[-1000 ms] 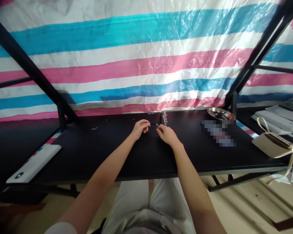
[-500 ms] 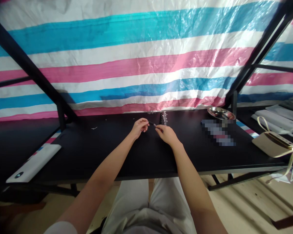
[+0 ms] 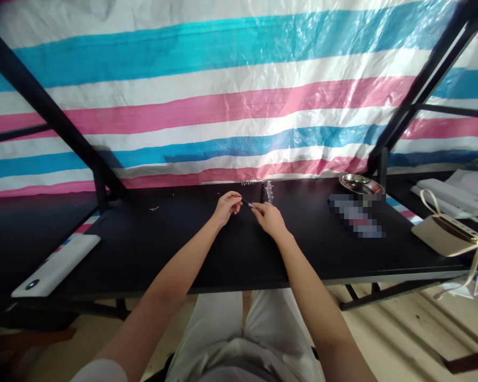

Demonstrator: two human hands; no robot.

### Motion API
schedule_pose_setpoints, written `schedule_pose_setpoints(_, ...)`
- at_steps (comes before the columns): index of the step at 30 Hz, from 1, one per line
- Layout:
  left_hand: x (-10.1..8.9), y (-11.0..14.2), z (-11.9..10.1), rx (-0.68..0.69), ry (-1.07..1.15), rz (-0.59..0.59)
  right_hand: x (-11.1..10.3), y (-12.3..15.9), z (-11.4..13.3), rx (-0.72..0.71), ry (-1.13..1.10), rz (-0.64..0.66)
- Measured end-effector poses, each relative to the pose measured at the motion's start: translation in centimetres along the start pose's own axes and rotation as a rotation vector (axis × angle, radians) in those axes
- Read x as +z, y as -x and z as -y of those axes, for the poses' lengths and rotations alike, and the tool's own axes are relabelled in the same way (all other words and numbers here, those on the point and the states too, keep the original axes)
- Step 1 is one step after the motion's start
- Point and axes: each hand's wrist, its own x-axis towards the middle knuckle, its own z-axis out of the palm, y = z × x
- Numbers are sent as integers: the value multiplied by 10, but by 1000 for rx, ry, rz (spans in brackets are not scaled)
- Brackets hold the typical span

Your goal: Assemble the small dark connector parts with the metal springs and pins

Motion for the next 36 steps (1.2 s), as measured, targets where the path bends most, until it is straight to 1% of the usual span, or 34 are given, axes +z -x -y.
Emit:
schedule_pose_setpoints(5, -1, 0, 1, -12, 6, -17, 6, -1, 2, -26, -121, -76)
schedule_pose_setpoints(10, 1, 2, -1, -43, 13, 3, 4, -2, 9, -102, -224, -131)
schedule_pose_setpoints(13, 0, 1, -1, -49, 34, 24, 2, -1, 12, -72, -294, -153)
schedule_pose_setpoints(18, -1, 0, 1, -62, 33, 44, 2, 1, 16, -5, -412, -129)
schedule_pose_setpoints(22, -2, 0, 1, -64, 43, 63, 1, 2, 20, 20, -459, -109)
schedule_pose_setpoints(26, -1, 1, -1, -64, 49, 73, -1, 3, 22, 27, -458, -119)
schedule_pose_setpoints(36, 4, 2, -3, -60, 124, 87, 0, 3, 22, 20, -438, -86)
